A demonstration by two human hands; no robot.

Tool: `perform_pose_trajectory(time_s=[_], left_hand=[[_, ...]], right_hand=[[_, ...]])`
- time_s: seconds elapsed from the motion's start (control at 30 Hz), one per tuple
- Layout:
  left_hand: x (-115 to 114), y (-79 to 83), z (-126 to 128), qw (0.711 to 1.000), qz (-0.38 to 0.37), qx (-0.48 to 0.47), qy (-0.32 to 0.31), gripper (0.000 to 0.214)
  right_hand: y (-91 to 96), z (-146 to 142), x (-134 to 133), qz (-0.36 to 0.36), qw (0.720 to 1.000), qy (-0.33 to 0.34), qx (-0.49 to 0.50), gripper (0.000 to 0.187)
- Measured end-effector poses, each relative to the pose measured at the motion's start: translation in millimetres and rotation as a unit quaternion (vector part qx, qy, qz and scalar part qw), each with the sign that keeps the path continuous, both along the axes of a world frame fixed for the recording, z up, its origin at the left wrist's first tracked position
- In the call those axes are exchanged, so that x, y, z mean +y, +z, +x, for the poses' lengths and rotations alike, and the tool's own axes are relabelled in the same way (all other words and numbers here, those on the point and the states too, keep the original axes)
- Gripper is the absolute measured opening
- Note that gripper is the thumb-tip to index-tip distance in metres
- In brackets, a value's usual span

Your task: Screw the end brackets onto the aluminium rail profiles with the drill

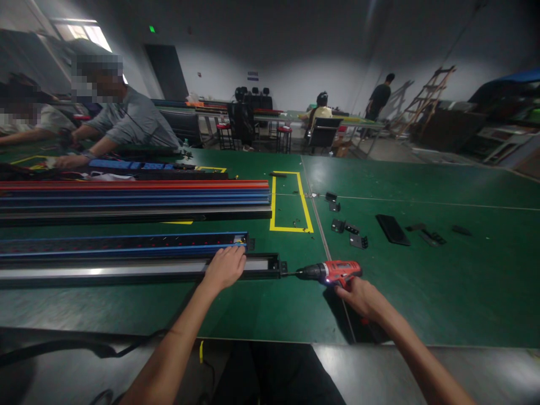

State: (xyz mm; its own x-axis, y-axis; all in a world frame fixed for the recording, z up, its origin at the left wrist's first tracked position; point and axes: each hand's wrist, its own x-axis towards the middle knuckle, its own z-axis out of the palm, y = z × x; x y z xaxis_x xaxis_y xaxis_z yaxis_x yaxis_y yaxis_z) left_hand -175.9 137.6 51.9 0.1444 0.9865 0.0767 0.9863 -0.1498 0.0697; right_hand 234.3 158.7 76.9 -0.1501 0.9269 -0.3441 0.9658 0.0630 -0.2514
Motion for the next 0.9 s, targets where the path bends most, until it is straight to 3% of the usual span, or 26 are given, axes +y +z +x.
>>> perform_pose_trajectory(time_s=[0.67,0.9], left_hand=[[-0.4,2.9,1.7,1.0,-0.007,0.009,0.006,0.032],[0.0,1.6,1.5,1.0,-0.001,-0.001,0.003,0.032]], right_hand=[[-2.3,0.2,0.5,0.005,1.0,-0.012,0.015,0.033],[-2.6,3.1,1.7,0.002,1.0,0.017,0.01,0.034]])
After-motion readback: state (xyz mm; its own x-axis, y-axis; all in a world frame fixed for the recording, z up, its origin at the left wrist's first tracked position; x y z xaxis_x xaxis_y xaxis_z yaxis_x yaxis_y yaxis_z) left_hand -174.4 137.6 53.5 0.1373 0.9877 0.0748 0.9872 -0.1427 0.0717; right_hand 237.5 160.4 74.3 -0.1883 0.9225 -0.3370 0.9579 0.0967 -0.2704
